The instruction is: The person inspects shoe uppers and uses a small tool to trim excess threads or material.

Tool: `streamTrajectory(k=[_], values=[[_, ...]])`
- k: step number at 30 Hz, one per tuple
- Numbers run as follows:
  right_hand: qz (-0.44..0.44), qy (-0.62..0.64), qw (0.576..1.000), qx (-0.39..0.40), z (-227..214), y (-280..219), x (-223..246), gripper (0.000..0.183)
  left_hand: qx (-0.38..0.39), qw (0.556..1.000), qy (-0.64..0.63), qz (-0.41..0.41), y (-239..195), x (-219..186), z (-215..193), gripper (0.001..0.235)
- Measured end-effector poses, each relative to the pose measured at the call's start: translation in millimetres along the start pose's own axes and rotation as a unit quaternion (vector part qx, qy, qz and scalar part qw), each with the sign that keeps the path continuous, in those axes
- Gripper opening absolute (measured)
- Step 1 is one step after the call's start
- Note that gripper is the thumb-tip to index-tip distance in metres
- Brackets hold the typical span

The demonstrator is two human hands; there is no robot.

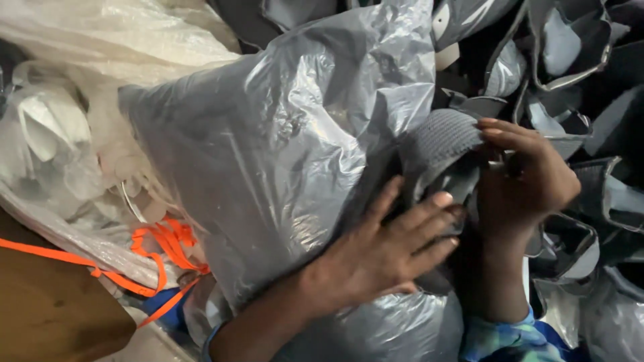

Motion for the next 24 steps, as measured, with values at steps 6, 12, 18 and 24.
streamTrajectory(k=[6, 12, 18, 24], values=[[-0.035, -0.050, 0.997, 0.050, -3.0, 17.0, -15.6, 0.017, 0.046, 0.999, 0.018, 0.018, 15.2, 8.3, 6.4, 0.038], [0.168, 0.022, 0.985, 0.021, -82.9, -21.8, -120.6, 0.009, 0.097, 0.991, 0.078, 0.051, 36.5, 49.8, 9.6, 0.024], [0.351, -0.045, 0.935, -0.022, -142.5, -92.9, -152.0, 0.019, -0.142, 0.986, 0.063, 0.055, 49.1, 45.6, 23.5, 0.015], [0.272, -0.090, 0.958, 0.028, -168.0, -109.2, -124.1, 0.019, -0.228, 0.970, -0.084, 0.000, 48.5, 61.9, -54.6, 0.013]])
Point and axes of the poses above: each hand's wrist, its own y-axis towards the middle knuckle, its own z-axis out of the palm, x = y × z, the point moved 5 cm from there along y, towards the middle knuckle, and after that the axes turned 5 degrees about -x, right-handed, at the moved point
